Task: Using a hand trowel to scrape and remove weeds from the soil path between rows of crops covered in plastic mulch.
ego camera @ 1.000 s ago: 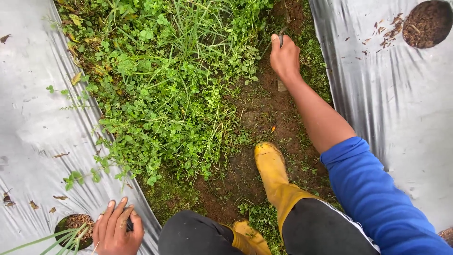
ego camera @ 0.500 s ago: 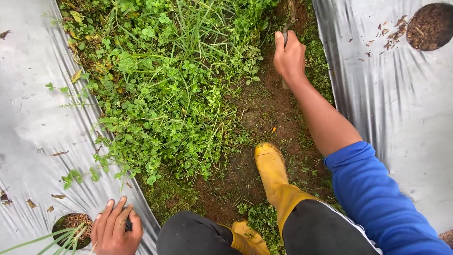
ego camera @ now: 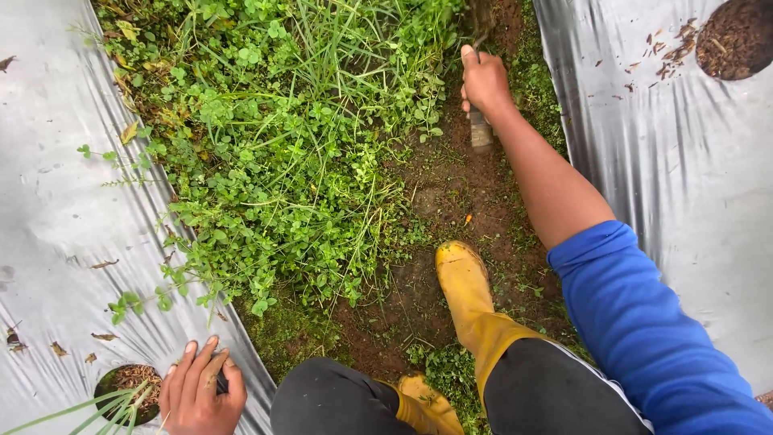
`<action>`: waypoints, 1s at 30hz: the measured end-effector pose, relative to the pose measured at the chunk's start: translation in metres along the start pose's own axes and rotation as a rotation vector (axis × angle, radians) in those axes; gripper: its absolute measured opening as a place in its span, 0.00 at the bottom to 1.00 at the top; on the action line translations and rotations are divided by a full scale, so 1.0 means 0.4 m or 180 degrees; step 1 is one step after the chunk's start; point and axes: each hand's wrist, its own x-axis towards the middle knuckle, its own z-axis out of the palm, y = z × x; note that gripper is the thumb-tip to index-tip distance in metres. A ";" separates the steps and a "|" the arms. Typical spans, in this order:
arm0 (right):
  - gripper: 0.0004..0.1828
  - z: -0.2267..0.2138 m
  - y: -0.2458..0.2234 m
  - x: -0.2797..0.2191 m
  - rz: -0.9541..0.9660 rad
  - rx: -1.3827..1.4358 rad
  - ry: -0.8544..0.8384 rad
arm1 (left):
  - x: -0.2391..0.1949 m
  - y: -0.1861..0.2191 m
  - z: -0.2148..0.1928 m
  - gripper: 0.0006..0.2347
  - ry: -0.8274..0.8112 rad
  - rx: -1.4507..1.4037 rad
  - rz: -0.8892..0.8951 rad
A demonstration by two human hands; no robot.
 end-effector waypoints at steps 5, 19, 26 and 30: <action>0.21 0.020 0.024 -0.041 0.0631 0.0117 -0.0466 | 0.005 -0.006 -0.002 0.03 0.0053 -0.0040 0.0067; 0.22 0.052 0.008 -0.048 -0.0050 -0.0155 0.0233 | -0.003 -0.010 0.007 0.03 -0.0023 -0.0004 0.0005; 0.21 0.055 0.005 -0.020 0.1045 -0.0025 -0.0591 | 0.004 -0.004 -0.002 0.03 -0.0047 -0.0024 -0.0024; 0.20 0.071 0.038 -0.047 0.0354 -0.0080 0.0010 | 0.010 -0.003 0.001 0.03 -0.0028 -0.0004 0.0003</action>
